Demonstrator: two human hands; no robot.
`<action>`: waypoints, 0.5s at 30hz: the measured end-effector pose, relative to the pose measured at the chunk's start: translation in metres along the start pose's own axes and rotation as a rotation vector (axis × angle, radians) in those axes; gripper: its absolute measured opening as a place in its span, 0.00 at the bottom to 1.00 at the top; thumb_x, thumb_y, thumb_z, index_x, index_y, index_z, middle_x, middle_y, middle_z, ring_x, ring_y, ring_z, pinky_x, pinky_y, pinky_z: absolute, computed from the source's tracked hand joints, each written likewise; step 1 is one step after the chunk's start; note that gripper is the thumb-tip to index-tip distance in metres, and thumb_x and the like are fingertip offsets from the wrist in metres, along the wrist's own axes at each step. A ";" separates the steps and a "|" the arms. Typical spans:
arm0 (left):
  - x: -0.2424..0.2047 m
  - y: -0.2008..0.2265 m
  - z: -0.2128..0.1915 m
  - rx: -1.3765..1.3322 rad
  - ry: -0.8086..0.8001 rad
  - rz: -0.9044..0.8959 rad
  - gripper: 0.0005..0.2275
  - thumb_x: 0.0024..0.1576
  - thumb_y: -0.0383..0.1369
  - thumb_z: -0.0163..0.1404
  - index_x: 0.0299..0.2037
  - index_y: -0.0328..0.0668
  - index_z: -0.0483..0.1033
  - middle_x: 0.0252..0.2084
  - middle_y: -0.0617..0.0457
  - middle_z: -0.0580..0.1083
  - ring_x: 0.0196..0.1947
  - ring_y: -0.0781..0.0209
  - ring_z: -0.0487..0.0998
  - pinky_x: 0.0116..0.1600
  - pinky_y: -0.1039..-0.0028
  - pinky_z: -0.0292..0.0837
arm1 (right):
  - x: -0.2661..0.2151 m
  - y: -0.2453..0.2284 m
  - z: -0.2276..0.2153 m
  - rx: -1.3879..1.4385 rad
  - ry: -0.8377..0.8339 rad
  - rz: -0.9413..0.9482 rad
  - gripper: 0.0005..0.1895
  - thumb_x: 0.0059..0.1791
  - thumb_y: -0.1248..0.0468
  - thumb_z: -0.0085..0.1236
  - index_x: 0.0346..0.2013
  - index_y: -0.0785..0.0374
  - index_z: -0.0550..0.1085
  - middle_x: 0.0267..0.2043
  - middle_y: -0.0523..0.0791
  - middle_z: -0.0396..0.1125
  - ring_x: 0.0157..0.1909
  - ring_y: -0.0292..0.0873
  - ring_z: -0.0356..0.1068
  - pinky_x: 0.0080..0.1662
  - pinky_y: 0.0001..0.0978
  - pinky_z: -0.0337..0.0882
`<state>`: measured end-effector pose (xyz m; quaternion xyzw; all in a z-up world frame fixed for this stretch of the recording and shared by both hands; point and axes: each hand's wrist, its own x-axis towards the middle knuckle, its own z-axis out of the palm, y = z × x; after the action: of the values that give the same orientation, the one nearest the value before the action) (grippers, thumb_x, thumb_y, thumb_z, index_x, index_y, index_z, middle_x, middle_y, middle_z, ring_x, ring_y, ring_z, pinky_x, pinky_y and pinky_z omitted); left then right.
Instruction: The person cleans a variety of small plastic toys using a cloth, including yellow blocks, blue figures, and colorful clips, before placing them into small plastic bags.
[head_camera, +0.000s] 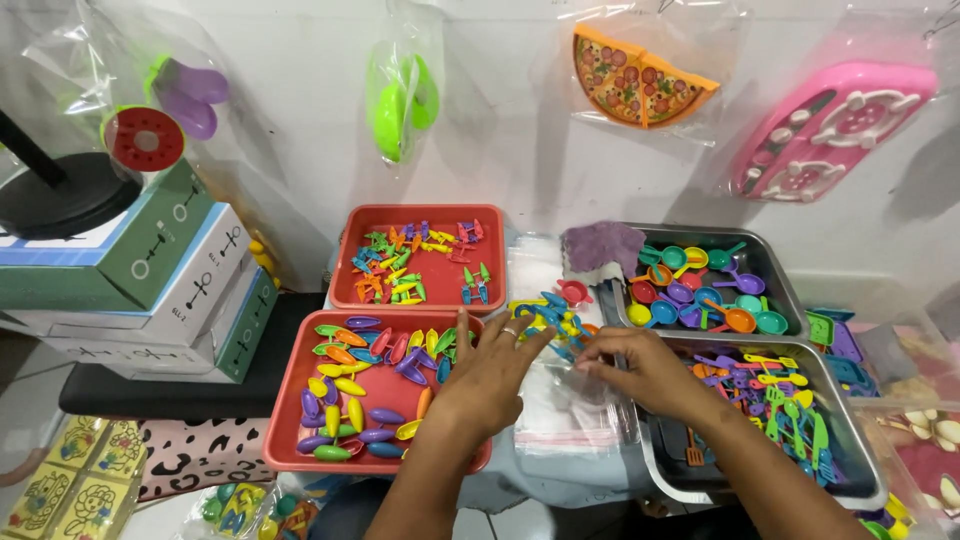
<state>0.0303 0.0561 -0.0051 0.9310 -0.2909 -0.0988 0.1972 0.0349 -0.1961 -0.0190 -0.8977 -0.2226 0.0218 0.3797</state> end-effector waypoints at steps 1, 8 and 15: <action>0.000 0.003 -0.001 0.001 0.003 0.000 0.39 0.47 0.20 0.58 0.72 0.49 0.58 0.72 0.40 0.58 0.75 0.36 0.49 0.70 0.24 0.22 | 0.000 0.002 0.000 -0.002 0.001 -0.003 0.03 0.45 0.59 0.66 0.31 0.51 0.84 0.31 0.42 0.79 0.32 0.46 0.76 0.43 0.41 0.71; 0.010 -0.008 0.016 0.042 0.288 0.101 0.06 0.54 0.34 0.60 0.40 0.57 0.85 0.52 0.54 0.77 0.60 0.50 0.72 0.69 0.28 0.43 | 0.012 0.003 0.006 0.029 0.058 0.071 0.11 0.43 0.61 0.69 0.40 0.53 0.85 0.24 0.44 0.76 0.24 0.42 0.70 0.34 0.35 0.72; -0.009 0.014 -0.024 -0.270 0.280 0.197 0.06 0.58 0.33 0.54 0.41 0.52 0.84 0.54 0.53 0.78 0.59 0.45 0.76 0.71 0.32 0.46 | 0.032 -0.015 0.011 -0.327 -0.022 0.153 0.13 0.39 0.61 0.70 0.38 0.55 0.82 0.28 0.47 0.76 0.37 0.56 0.77 0.41 0.45 0.74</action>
<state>0.0229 0.0587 0.0229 0.8679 -0.3343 0.0133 0.3672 0.0561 -0.1659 -0.0128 -0.9615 -0.1583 0.0241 0.2232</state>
